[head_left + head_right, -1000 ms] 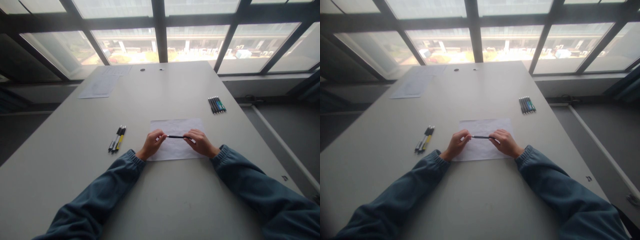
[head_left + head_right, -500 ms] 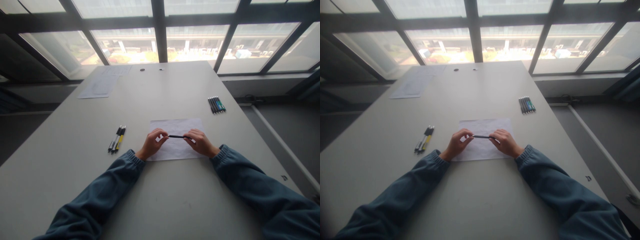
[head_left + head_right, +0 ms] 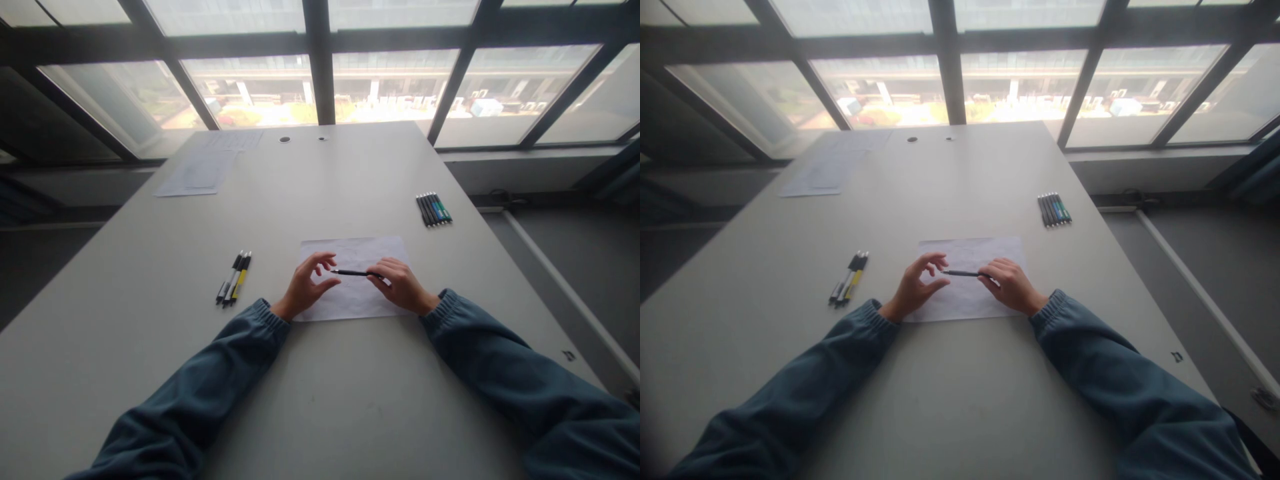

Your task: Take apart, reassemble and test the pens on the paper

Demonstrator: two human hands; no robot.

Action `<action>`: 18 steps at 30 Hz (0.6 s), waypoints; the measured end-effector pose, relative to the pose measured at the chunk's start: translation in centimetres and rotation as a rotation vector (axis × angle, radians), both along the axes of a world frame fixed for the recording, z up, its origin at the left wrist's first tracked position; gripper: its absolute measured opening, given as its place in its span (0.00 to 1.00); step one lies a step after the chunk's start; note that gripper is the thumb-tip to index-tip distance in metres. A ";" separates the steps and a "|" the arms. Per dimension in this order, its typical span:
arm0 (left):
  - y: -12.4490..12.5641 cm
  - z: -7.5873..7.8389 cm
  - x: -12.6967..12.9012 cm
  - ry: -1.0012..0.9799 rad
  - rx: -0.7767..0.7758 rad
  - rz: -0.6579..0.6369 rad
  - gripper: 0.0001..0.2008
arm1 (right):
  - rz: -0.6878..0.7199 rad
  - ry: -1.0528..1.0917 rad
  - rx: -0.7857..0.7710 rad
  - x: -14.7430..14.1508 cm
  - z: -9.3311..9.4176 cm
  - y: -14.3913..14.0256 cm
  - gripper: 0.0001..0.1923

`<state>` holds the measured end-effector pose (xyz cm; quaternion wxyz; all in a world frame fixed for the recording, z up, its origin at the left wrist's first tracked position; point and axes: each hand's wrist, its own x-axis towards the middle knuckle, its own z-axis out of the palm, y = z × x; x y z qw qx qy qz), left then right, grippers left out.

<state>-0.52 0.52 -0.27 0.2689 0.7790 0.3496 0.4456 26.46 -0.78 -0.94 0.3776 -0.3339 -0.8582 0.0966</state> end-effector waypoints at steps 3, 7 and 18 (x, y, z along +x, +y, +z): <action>-0.1 0.1 -0.1 -0.003 -0.070 0.029 0.14 | 0.002 0.004 0.002 0.0 0.1 0.0 0.06; -0.1 0.0 -0.2 0.041 -0.095 0.058 0.19 | 0.000 -0.002 0.005 0.0 0.2 0.0 0.07; -0.1 -0.1 -0.2 0.102 -0.047 0.068 0.16 | 0.006 -0.003 -0.011 0.0 0.1 0.0 0.07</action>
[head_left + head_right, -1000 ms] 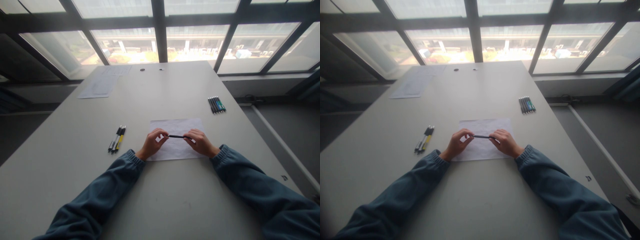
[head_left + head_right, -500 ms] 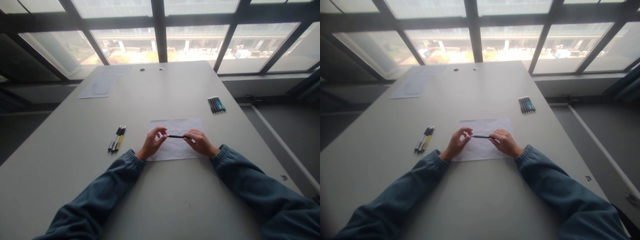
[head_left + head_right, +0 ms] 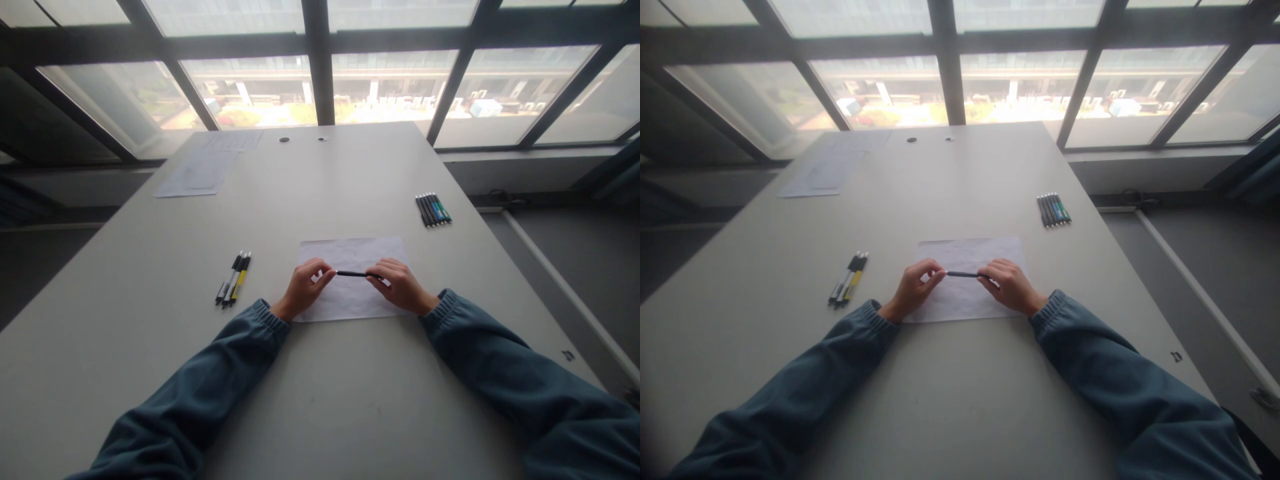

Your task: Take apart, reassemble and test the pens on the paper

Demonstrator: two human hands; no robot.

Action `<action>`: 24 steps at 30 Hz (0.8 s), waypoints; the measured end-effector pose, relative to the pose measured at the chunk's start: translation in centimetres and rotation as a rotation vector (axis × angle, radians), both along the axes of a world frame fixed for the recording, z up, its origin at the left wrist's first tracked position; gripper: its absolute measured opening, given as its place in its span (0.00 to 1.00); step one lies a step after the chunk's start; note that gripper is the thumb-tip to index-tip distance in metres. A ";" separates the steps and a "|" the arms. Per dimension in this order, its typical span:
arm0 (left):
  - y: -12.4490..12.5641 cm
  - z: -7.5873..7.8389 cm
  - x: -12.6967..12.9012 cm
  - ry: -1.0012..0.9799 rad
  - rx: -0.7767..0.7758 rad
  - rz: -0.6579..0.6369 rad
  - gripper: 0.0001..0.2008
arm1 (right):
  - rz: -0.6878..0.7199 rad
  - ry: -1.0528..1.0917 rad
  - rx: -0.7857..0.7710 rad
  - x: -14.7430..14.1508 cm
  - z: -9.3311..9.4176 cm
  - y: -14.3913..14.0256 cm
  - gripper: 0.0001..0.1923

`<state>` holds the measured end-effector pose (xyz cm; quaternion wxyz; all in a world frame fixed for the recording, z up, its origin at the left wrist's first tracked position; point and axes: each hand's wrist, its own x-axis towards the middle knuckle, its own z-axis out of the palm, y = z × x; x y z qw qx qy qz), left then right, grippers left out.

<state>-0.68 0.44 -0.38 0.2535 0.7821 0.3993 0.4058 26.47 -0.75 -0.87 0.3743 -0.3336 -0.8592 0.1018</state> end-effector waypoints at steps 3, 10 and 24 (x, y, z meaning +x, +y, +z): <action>-0.1 0.0 0.0 -0.007 0.001 0.005 0.13 | -0.004 0.000 0.006 0.0 0.1 0.0 0.07; -0.1 0.1 0.1 -0.023 0.047 -0.004 0.09 | -0.004 -0.004 0.018 0.0 0.1 0.0 0.06; -0.2 0.2 0.2 -0.024 0.067 -0.019 0.04 | -0.001 0.001 0.004 -0.1 0.2 -0.1 0.07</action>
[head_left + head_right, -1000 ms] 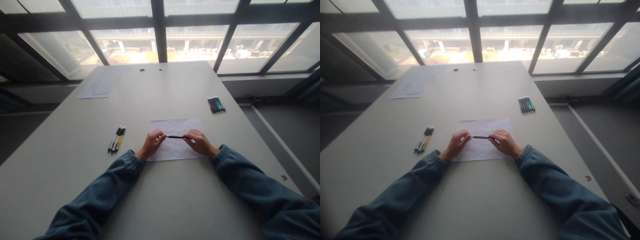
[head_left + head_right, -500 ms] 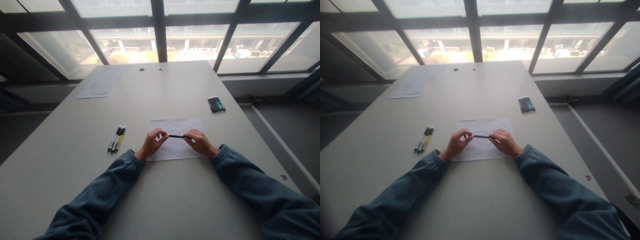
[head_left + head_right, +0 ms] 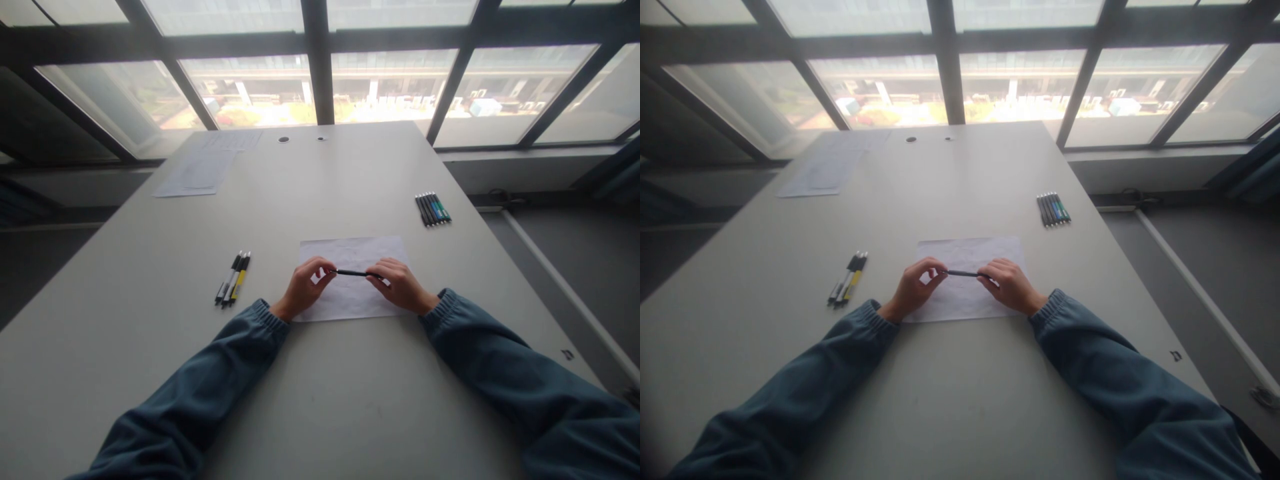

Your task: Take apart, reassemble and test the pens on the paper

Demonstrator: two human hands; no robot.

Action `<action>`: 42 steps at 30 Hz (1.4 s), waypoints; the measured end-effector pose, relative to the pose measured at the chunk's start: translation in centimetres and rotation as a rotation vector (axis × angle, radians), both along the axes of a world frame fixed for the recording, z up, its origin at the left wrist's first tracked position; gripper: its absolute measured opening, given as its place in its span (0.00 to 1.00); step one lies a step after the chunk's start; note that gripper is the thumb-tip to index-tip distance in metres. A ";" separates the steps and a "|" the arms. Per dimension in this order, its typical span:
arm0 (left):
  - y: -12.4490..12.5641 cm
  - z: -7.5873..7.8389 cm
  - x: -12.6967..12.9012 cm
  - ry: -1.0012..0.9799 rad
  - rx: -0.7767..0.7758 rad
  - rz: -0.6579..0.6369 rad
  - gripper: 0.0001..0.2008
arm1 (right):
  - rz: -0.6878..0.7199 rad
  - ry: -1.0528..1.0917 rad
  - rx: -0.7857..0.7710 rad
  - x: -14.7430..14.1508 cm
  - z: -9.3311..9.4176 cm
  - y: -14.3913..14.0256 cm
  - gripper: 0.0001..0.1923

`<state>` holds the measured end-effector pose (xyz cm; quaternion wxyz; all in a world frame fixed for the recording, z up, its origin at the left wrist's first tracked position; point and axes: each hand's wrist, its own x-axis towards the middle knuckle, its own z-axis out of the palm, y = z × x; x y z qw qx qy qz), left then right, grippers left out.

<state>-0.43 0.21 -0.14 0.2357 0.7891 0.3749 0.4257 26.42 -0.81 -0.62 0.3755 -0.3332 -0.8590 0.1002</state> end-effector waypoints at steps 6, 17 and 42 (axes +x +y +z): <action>0.0 -0.5 0.0 -0.003 -0.004 0.033 0.11 | -0.012 -0.010 -0.001 0.1 -0.2 0.1 0.08; 0.3 -0.3 -0.4 0.001 -0.109 0.025 0.17 | -0.007 0.004 0.003 0.0 -0.2 0.0 0.07; 0.1 -0.3 0.0 -0.006 -0.033 -0.003 0.05 | -0.003 0.001 0.005 0.0 -0.5 0.1 0.07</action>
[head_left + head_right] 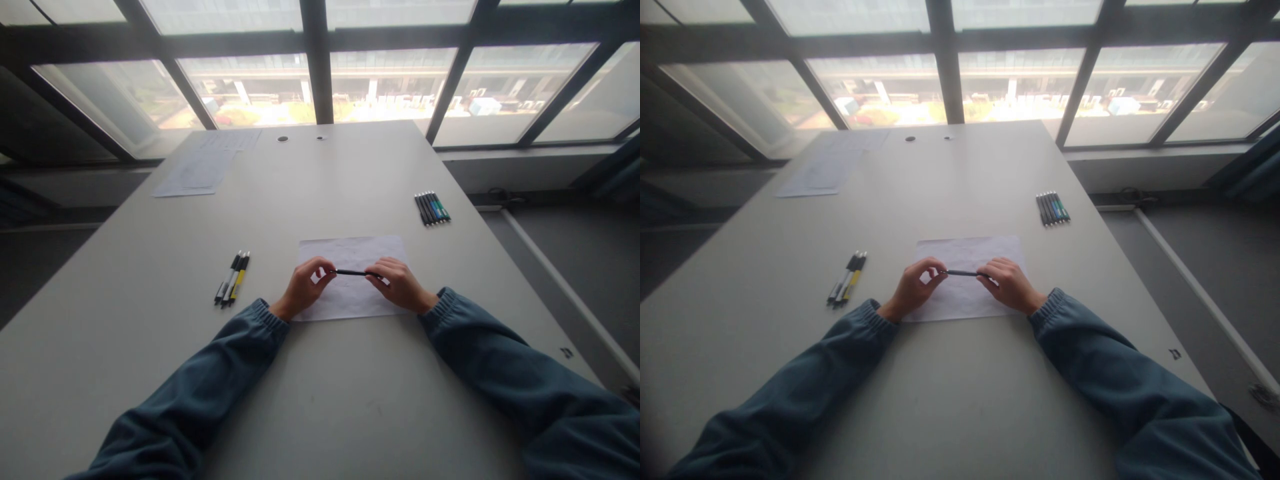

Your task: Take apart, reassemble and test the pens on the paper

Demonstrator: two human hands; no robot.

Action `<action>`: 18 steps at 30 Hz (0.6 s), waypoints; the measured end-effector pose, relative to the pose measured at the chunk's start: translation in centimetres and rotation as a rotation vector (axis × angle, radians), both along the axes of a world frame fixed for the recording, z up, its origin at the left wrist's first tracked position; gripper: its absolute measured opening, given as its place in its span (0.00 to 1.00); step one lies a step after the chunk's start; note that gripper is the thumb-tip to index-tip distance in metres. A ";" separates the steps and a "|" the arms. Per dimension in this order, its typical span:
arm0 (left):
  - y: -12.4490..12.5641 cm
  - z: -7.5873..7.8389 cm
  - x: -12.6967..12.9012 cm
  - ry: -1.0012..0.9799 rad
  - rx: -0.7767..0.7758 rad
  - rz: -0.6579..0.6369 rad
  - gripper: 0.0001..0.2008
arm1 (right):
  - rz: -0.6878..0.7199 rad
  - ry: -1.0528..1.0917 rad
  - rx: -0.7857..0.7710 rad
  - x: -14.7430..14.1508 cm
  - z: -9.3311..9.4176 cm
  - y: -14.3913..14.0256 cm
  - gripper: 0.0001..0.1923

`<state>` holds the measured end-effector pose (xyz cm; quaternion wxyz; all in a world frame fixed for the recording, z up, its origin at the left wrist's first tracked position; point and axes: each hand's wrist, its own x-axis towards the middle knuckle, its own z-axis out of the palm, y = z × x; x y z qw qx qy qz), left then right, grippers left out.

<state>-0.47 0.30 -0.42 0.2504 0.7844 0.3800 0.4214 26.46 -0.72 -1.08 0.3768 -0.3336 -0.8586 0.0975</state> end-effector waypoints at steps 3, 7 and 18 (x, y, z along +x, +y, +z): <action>0.0 -0.2 0.0 -0.009 -0.012 0.017 0.10 | -0.003 -0.002 -0.008 0.0 -0.1 0.1 0.07; 0.1 0.0 0.0 -0.014 -0.069 0.006 0.20 | -0.005 0.003 -0.002 0.0 -0.1 0.0 0.06; 0.3 0.1 -0.3 0.054 -0.132 -0.053 0.27 | 0.026 0.001 0.014 -0.1 0.3 0.0 0.06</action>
